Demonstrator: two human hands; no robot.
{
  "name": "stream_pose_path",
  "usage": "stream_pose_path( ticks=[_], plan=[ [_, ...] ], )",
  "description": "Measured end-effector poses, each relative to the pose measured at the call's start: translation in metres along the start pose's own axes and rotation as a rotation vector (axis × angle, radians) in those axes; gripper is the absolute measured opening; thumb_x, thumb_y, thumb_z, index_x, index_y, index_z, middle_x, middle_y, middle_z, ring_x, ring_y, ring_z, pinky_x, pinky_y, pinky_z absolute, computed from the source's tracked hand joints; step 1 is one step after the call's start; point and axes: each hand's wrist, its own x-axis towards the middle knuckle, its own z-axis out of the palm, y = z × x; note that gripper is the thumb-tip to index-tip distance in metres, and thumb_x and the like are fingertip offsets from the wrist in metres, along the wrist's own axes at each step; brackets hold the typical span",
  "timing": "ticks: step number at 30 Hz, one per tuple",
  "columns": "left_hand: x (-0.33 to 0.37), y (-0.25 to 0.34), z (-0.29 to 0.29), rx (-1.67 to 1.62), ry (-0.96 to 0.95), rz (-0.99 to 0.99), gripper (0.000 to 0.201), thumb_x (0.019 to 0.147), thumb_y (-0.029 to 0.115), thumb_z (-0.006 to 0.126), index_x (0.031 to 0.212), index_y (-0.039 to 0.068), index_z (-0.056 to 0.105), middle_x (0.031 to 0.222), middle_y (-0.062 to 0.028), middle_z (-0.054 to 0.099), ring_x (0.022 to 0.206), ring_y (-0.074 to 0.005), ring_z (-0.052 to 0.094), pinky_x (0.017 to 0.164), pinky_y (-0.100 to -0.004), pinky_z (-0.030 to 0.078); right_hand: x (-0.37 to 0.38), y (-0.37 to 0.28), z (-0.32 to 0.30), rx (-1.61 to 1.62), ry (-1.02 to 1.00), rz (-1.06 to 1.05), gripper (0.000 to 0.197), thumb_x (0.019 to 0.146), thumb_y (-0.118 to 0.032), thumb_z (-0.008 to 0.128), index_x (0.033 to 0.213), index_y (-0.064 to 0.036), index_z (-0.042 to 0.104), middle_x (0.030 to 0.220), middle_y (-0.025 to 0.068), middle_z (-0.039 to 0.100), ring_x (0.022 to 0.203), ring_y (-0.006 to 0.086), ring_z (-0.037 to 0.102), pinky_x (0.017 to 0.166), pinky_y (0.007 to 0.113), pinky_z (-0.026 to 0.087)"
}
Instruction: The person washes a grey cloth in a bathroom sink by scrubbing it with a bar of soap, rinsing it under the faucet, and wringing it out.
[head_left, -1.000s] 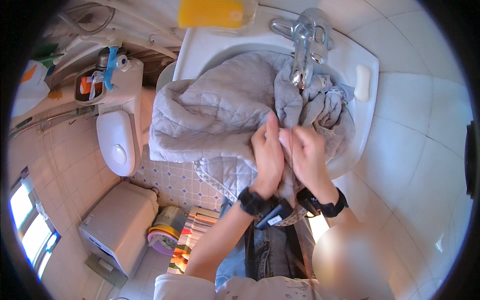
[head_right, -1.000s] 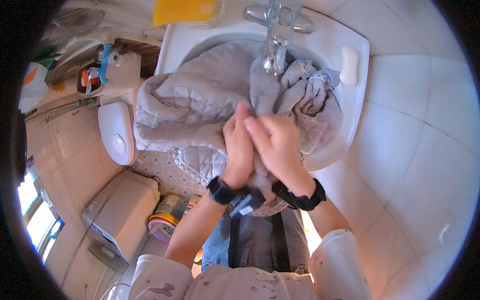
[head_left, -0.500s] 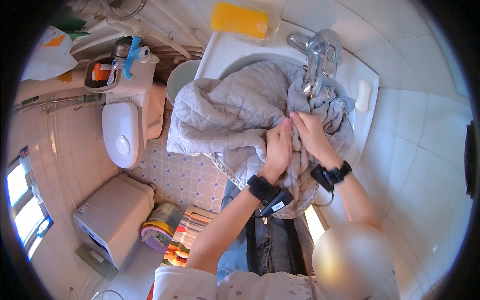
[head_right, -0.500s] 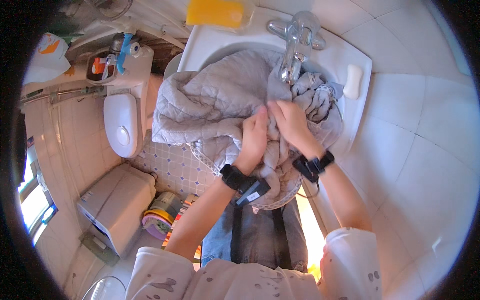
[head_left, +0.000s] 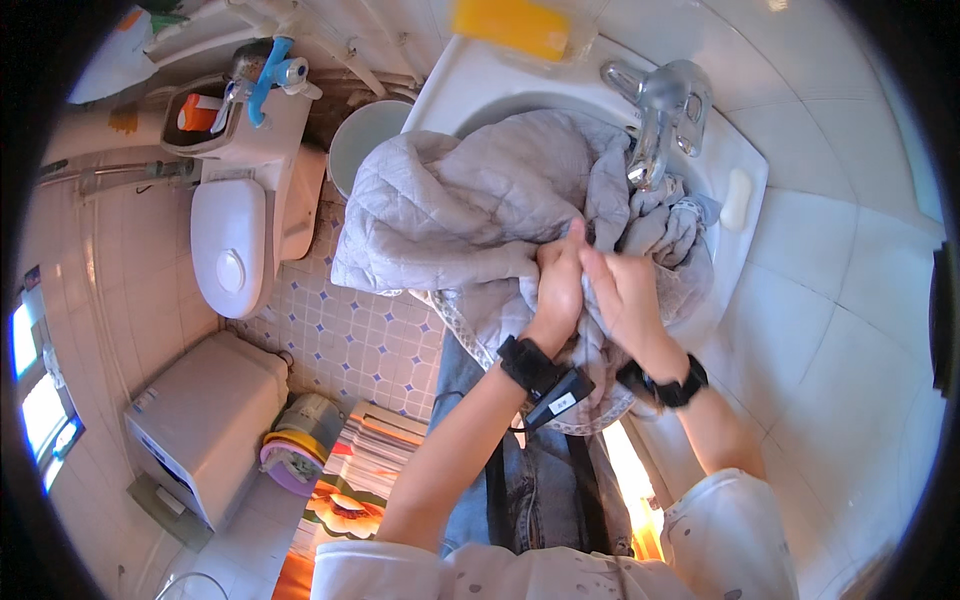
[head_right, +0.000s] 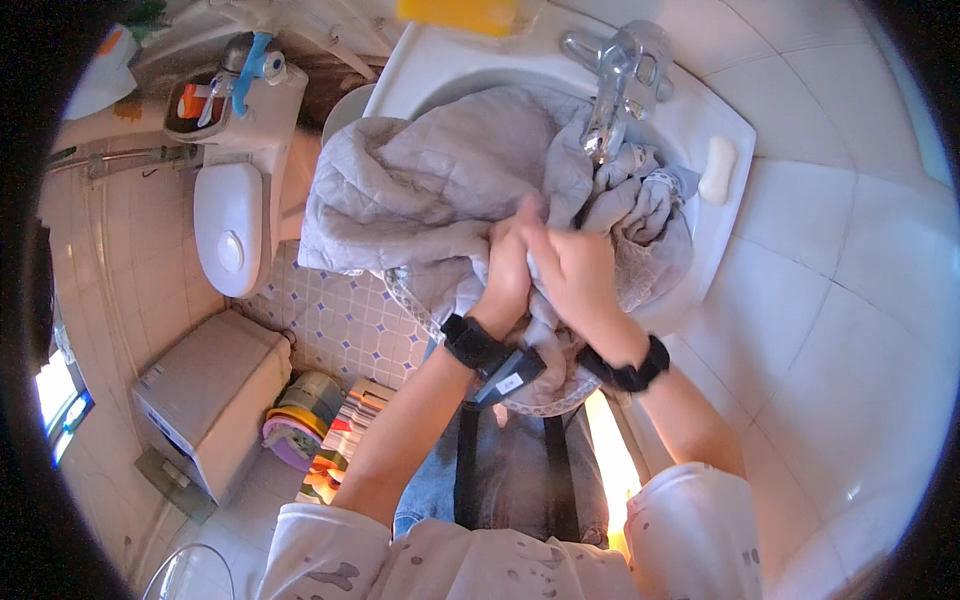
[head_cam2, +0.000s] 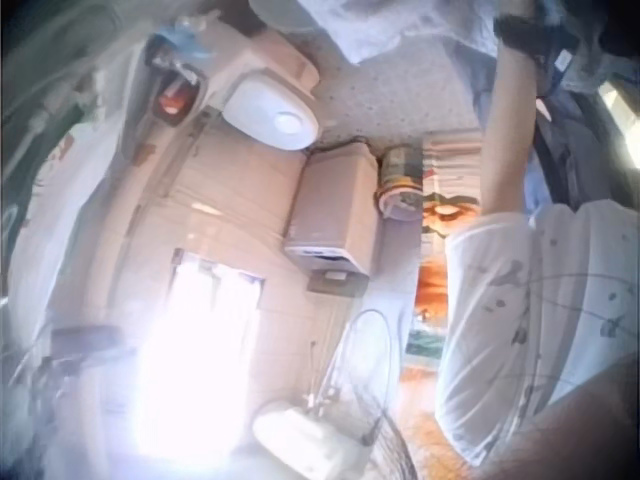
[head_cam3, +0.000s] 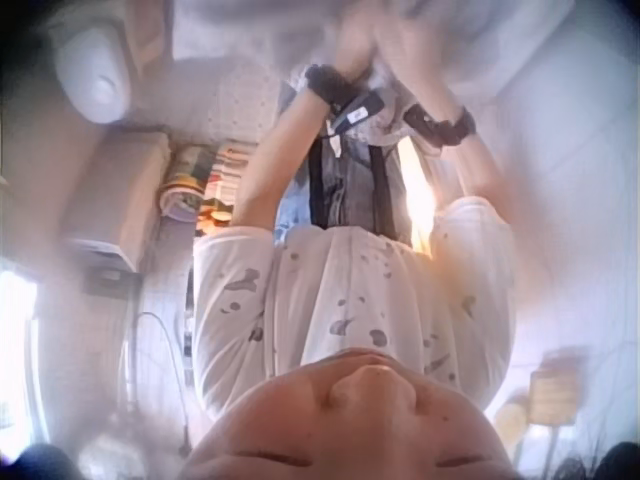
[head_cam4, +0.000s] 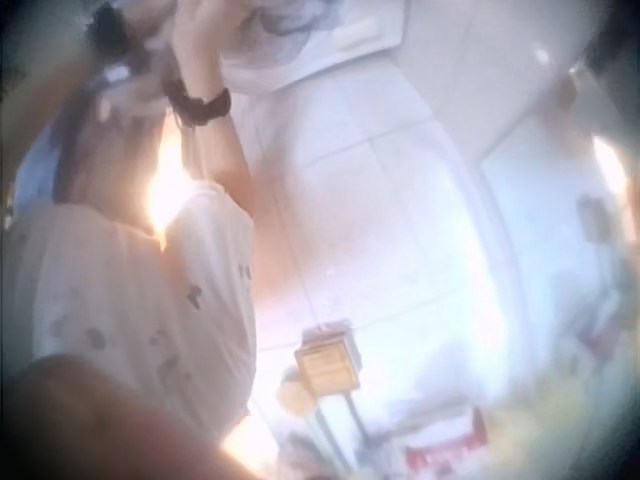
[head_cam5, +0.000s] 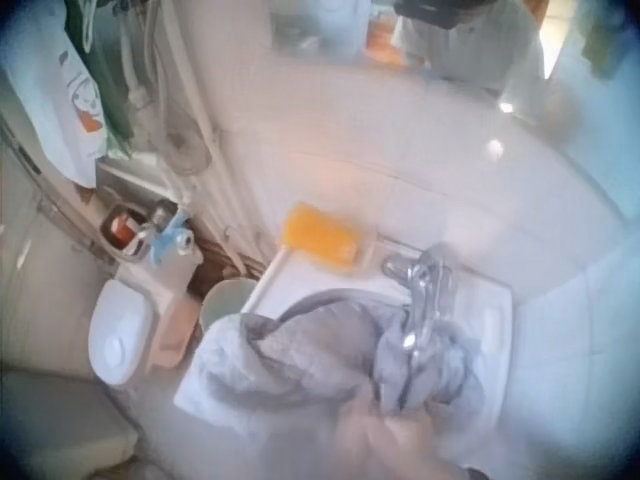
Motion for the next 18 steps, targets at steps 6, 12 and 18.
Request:
stream_pose_path(
  ticks=[6, 12, 18],
  plan=[
    [-0.01, 0.011, 0.009, 0.13, -0.121, -0.054, 0.038, 0.09, 0.027, 0.045, 0.063, 0.001, 0.051, 0.061, 0.0009, 0.05, 0.056, -0.0075, 0.042, 0.05, -0.0273, 0.034, 0.022, 0.035, -0.004, -0.071, 0.09, 0.074, 0.042, 0.089, -0.029, 0.045, 0.062, 0.002, 0.053, 0.051, 0.02, 0.046, 0.047, 0.0369, 0.047, 0.045, 0.038, 0.035],
    [0.01, -0.009, -0.001, 0.112, -0.046, 0.068, 0.048, 0.093, 0.031, 0.039, 0.059, -0.001, 0.048, 0.052, -0.0043, 0.046, 0.05, -0.0111, 0.041, 0.049, -0.0298, 0.035, -0.008, -0.01, 0.002, 0.016, 0.058, 0.036, 0.039, 0.09, -0.027, 0.046, 0.065, 0.003, 0.052, 0.053, 0.0216, 0.045, 0.046, 0.0351, 0.046, 0.045, 0.037, 0.036],
    [-0.003, 0.003, 0.012, 0.186, -0.07, -0.046, 0.049, 0.093, 0.036, 0.035, 0.072, -0.005, 0.053, 0.071, -0.0153, 0.056, 0.07, -0.0219, 0.052, 0.069, -0.0332, 0.04, 0.039, 0.033, 0.003, -0.117, 0.107, 0.112, 0.04, 0.09, -0.029, 0.046, 0.068, 0.0044, 0.05, 0.054, 0.0201, 0.044, 0.047, 0.0298, 0.048, 0.049, 0.035, 0.036]
  ],
)
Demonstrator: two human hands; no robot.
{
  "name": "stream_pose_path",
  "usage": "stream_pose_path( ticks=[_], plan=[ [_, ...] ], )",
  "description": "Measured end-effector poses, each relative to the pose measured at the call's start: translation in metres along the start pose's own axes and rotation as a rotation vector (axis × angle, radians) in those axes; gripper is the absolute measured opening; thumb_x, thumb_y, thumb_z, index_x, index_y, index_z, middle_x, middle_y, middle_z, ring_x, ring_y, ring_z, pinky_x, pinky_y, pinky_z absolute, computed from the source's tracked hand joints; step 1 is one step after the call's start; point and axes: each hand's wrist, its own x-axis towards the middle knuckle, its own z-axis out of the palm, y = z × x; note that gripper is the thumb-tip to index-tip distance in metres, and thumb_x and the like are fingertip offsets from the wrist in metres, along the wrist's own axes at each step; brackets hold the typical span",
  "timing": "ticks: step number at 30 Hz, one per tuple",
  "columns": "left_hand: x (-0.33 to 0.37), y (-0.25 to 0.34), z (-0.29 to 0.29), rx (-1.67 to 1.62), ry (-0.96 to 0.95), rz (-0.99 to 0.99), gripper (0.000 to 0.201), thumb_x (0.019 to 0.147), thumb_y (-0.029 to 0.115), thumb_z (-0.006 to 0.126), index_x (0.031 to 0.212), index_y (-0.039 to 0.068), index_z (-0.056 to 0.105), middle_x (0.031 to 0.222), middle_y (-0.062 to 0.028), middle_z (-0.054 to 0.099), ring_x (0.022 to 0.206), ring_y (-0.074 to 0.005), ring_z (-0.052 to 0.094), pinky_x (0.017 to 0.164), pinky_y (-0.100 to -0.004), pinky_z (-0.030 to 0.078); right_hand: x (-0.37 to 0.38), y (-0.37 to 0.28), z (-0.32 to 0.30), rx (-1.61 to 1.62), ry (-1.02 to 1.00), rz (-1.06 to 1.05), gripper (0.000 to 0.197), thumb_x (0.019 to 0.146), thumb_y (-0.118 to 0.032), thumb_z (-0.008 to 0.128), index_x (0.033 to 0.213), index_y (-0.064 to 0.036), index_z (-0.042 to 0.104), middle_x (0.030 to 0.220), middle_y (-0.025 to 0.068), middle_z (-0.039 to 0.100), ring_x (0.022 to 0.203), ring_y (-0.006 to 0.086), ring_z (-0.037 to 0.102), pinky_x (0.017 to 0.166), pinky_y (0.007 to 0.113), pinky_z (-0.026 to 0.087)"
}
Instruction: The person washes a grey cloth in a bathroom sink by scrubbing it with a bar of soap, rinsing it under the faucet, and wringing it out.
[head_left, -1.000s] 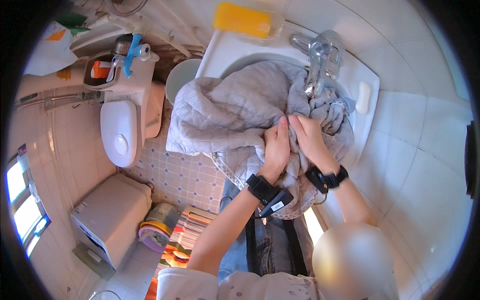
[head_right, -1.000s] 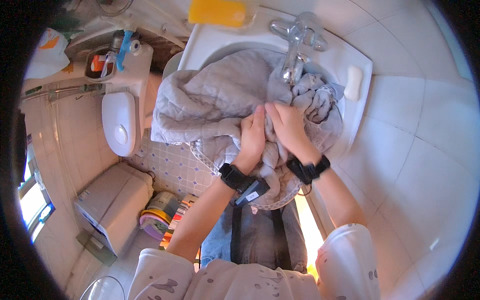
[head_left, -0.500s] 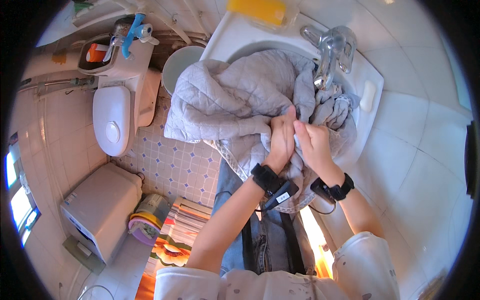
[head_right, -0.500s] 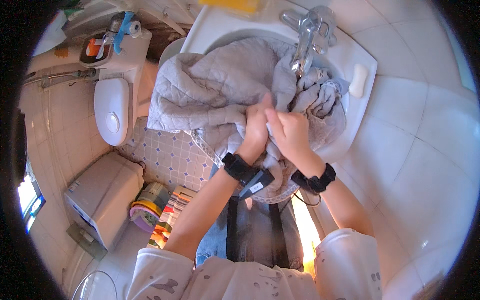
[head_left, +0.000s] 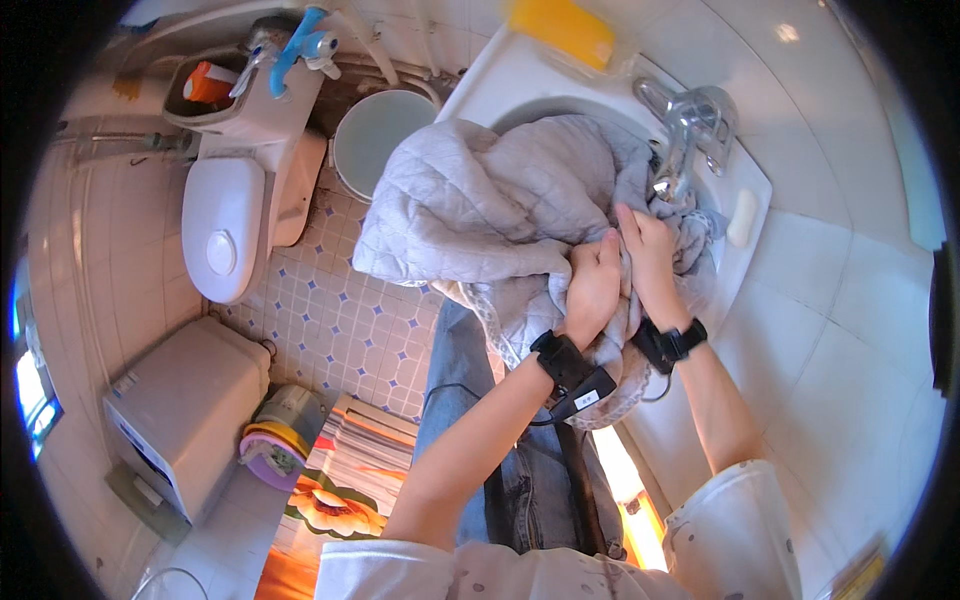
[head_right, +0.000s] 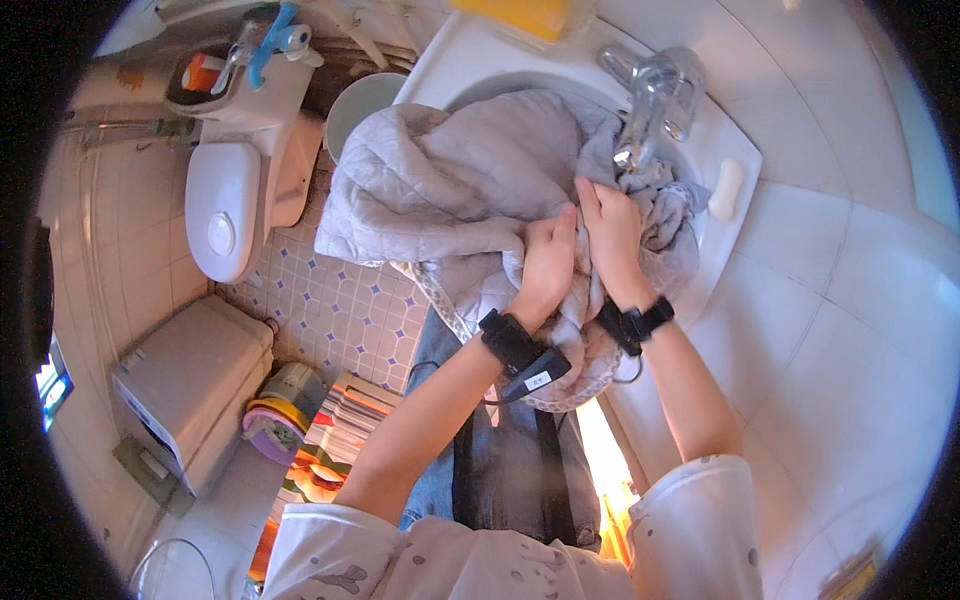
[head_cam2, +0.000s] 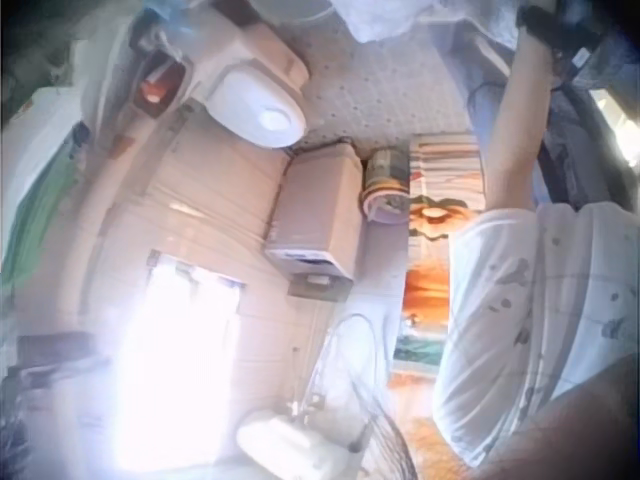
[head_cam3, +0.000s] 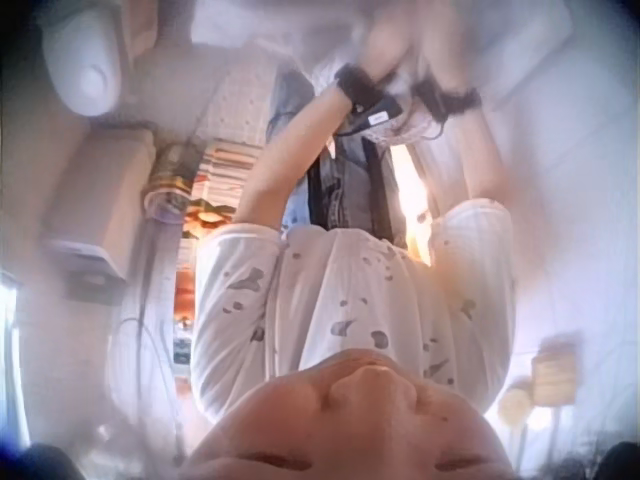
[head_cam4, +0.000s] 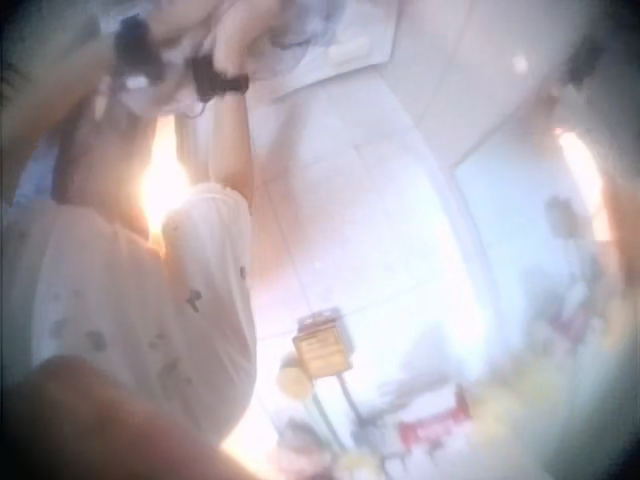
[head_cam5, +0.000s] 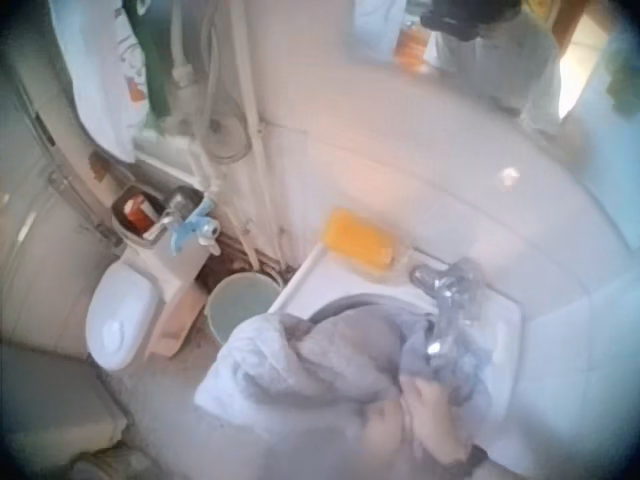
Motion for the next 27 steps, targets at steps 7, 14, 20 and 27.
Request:
stream_pose_path(
  ticks=[7, 14, 20, 27],
  plan=[
    [0.008, -0.021, -0.001, -0.069, 0.043, -0.023, 0.052, 0.092, 0.043, 0.033, 0.084, -0.003, 0.055, 0.082, -0.0201, 0.057, 0.084, -0.0306, 0.056, 0.081, -0.036, 0.04, -0.027, -0.02, -0.002, 0.102, -0.009, -0.057, 0.04, 0.09, -0.028, 0.047, 0.068, 0.005, 0.05, 0.05, 0.0136, 0.039, 0.045, 0.0167, 0.035, 0.045, 0.033, 0.033],
    [0.019, -0.039, 0.001, -0.094, 0.195, 0.036, 0.047, 0.093, 0.033, 0.039, 0.063, -0.002, 0.05, 0.055, -0.0043, 0.048, 0.053, -0.0119, 0.043, 0.053, -0.0302, 0.038, -0.041, -0.044, -0.003, 0.006, -0.064, 0.011, 0.04, 0.089, -0.023, 0.049, 0.062, 0.0056, 0.048, 0.047, 0.0124, 0.038, 0.044, 0.0139, 0.033, 0.044, 0.033, 0.032],
    [0.007, -0.014, 0.006, -0.04, 0.111, 0.019, 0.049, 0.093, 0.035, 0.039, 0.061, -0.002, 0.048, 0.056, -0.0055, 0.048, 0.056, -0.0124, 0.042, 0.055, -0.0331, 0.037, 0.007, 0.003, 0.002, 0.07, -0.015, 0.094, 0.041, 0.09, -0.026, 0.046, 0.064, 0.0067, 0.047, 0.049, 0.0143, 0.041, 0.047, 0.0136, 0.036, 0.046, 0.034, 0.033],
    [0.007, -0.018, 0.0, -0.095, 0.081, 0.118, 0.047, 0.093, 0.033, 0.04, 0.063, -0.003, 0.047, 0.057, -0.0041, 0.046, 0.056, -0.012, 0.039, 0.054, -0.0329, 0.036, -0.049, -0.032, -0.002, 0.182, 0.026, 0.117, 0.04, 0.092, -0.023, 0.044, 0.062, 0.0035, 0.043, 0.049, 0.0071, 0.036, 0.051, 0.0082, 0.035, 0.047, 0.031, 0.033]
  ],
)
